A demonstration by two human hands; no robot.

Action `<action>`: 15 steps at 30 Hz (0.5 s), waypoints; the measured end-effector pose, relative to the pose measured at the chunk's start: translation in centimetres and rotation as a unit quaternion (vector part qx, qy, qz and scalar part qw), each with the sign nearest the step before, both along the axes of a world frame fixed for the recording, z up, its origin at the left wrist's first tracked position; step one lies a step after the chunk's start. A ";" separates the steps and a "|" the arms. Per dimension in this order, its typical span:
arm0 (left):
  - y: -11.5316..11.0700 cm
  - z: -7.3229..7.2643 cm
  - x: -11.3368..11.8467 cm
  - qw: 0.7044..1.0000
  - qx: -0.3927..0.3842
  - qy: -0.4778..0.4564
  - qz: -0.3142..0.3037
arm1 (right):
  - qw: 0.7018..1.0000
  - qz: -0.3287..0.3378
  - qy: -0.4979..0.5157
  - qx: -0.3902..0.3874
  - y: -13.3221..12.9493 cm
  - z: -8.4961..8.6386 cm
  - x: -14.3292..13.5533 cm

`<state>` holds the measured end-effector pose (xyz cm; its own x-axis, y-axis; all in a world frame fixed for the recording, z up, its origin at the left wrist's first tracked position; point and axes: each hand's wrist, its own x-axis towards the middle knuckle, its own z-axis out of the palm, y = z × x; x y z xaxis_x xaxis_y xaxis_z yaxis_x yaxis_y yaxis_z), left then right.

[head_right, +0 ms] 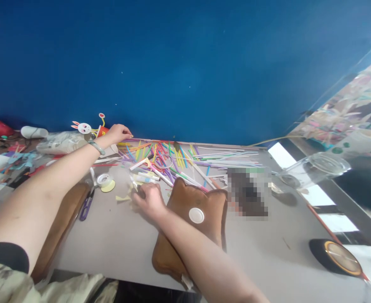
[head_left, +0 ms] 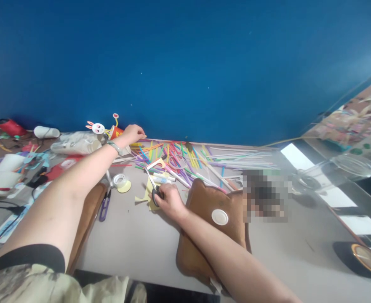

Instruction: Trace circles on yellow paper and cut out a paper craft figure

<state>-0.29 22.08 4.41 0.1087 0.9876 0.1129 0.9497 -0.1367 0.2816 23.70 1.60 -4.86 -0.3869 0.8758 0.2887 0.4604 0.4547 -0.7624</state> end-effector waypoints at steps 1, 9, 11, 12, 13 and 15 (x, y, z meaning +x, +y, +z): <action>-1.0 0.5 -0.1 1.000 -0.005 -0.016 -0.008 | 1.000 0.003 0.003 0.000 0.1 -0.1 0.0; -12.5 2.9 -2.6 0.931 -0.226 -0.277 -0.076 | 1.000 0.021 0.007 0.020 0.4 0.0 -0.2; -15.5 2.8 -3.4 0.920 -0.266 -0.283 -0.062 | 0.999 0.026 0.006 0.024 0.5 0.0 -0.2; -16.8 2.6 -3.8 0.918 -0.277 -0.277 -0.061 | 0.999 0.027 0.005 0.027 0.5 0.0 -0.3; -18.1 2.3 -4.2 0.920 -0.283 -0.263 -0.062 | 0.999 0.028 0.002 0.030 0.5 0.0 -0.3; -19.9 1.5 -5.3 0.935 -0.270 -0.221 -0.058 | 0.999 0.029 -0.003 0.040 0.6 -0.1 -0.3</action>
